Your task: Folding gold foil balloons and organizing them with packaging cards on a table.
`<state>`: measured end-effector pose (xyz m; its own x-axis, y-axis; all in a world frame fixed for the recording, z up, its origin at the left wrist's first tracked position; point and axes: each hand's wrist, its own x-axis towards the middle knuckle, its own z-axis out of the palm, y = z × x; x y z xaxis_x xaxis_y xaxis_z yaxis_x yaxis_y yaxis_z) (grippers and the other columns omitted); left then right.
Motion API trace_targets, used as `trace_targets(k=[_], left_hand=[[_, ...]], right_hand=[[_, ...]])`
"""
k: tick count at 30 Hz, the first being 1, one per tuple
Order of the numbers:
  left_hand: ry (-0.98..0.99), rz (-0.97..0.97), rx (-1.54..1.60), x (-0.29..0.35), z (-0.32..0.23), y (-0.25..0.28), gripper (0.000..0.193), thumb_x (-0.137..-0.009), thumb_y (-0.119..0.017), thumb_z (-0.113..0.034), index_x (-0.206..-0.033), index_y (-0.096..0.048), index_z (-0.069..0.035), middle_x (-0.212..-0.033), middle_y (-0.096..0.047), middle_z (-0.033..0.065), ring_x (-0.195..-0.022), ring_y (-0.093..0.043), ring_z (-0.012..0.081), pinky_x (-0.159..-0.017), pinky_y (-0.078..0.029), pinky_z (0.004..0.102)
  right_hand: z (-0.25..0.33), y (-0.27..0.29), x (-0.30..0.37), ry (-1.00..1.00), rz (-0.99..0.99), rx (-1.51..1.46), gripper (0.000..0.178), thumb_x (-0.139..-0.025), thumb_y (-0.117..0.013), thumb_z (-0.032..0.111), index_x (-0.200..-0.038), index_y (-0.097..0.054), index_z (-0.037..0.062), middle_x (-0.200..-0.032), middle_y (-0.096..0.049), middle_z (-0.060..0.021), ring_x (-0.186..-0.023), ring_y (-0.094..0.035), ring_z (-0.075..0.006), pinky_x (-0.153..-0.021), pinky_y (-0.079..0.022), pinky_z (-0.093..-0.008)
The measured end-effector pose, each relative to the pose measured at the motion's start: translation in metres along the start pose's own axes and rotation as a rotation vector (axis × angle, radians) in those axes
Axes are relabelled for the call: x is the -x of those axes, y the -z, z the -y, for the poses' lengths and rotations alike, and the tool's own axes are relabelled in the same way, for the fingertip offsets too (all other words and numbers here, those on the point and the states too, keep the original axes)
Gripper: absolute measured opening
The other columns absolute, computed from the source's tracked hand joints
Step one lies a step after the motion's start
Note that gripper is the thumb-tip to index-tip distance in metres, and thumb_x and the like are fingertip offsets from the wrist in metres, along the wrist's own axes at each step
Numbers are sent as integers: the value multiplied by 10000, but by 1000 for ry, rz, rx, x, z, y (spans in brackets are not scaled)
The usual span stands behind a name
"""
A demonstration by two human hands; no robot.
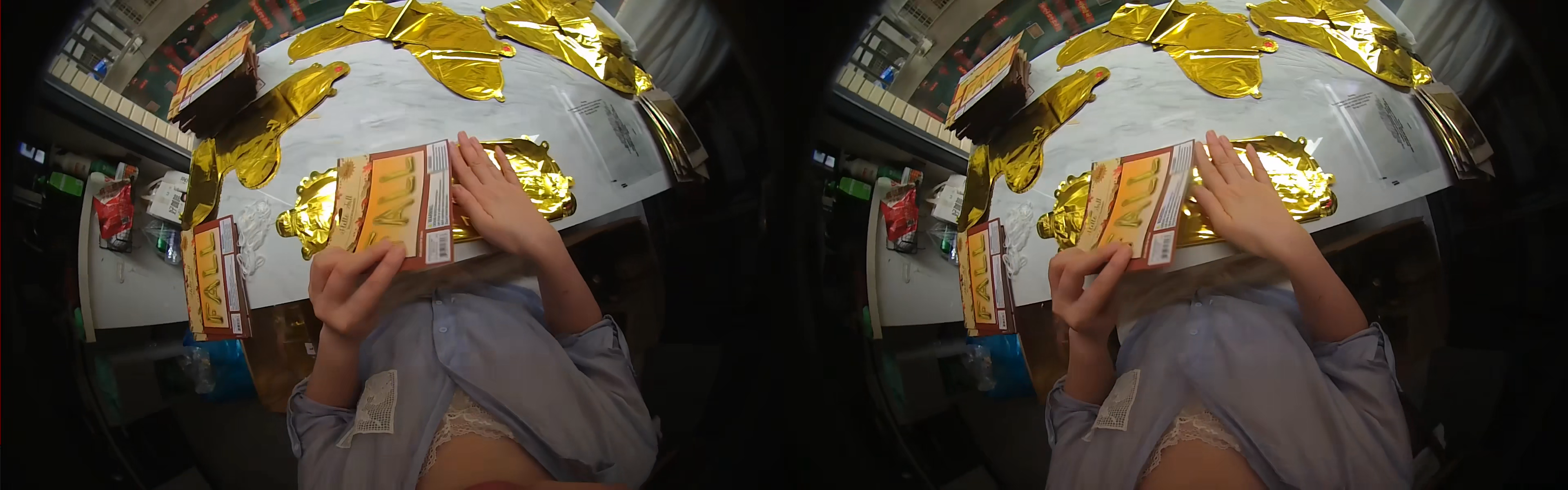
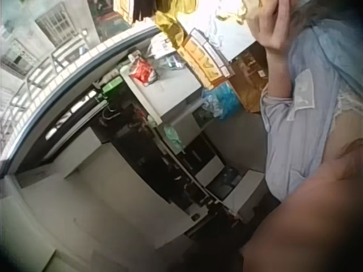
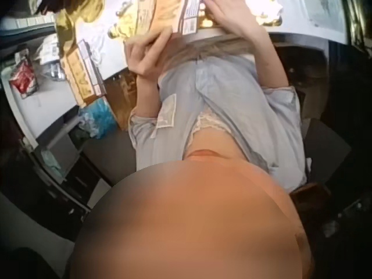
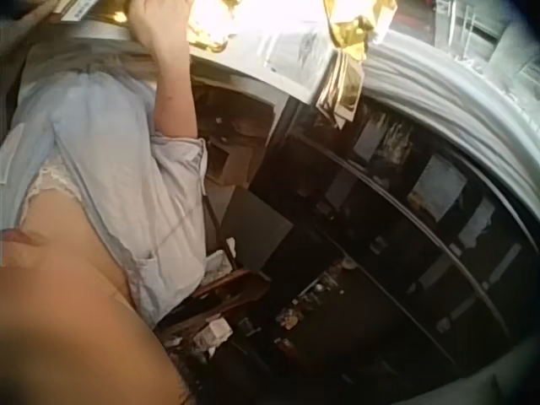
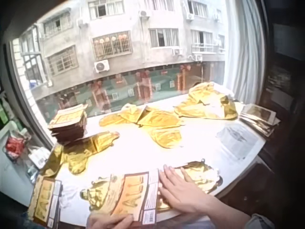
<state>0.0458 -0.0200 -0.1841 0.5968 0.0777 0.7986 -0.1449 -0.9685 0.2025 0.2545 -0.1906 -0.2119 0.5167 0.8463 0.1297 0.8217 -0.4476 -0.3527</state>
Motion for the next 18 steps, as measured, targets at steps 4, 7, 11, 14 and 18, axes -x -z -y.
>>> trace_targets(k=[4,7,11,14,18], left_hand=[[43,-78,-42,-6,-3,-6,292,-796,-762,7,-1061,-848,-79,-1044,-771,66,-898,-641,249,-808,-529,374],[39,-59,-57,-1,-4,-6,297,-794,-770,16,-1064,-848,-80,-1044,-770,66,-914,-639,248,-821,-527,367],[51,-33,-52,6,-5,-13,326,-788,-775,44,-1079,-848,-81,-1047,-765,64,-922,-635,247,-798,-524,351],[77,-40,-41,10,-5,-15,358,-773,-773,72,-1087,-848,-84,-1058,-758,60,-930,-632,246,-780,-521,335],[134,53,-6,12,-5,-21,415,-757,-747,130,-1090,-849,-95,-1126,-742,60,-987,-631,249,-774,-526,323]], right_hand=[[2,20,2,37,-67,-61,625,-1144,-369,370,-1690,-264,84,-1768,-177,-190,-1644,-119,-380,-1308,-56,-582],[7,33,10,89,-227,-39,537,-1115,-477,294,-1620,-431,120,-1753,-263,-152,-1642,-157,-370,-1285,-48,-658],[14,41,30,240,-228,-145,171,-999,-672,207,-1139,-710,117,-1540,-547,-115,-1548,-402,-359,-1276,-137,-673],[15,28,36,243,-208,-97,120,-984,-696,212,-1060,-721,122,-1525,-553,-108,-1546,-407,-342,-1276,-140,-678],[11,14,37,210,-276,-71,139,-969,-718,221,-1002,-715,86,-1507,-560,-123,-1514,-430,-345,-1246,-211,-708]])
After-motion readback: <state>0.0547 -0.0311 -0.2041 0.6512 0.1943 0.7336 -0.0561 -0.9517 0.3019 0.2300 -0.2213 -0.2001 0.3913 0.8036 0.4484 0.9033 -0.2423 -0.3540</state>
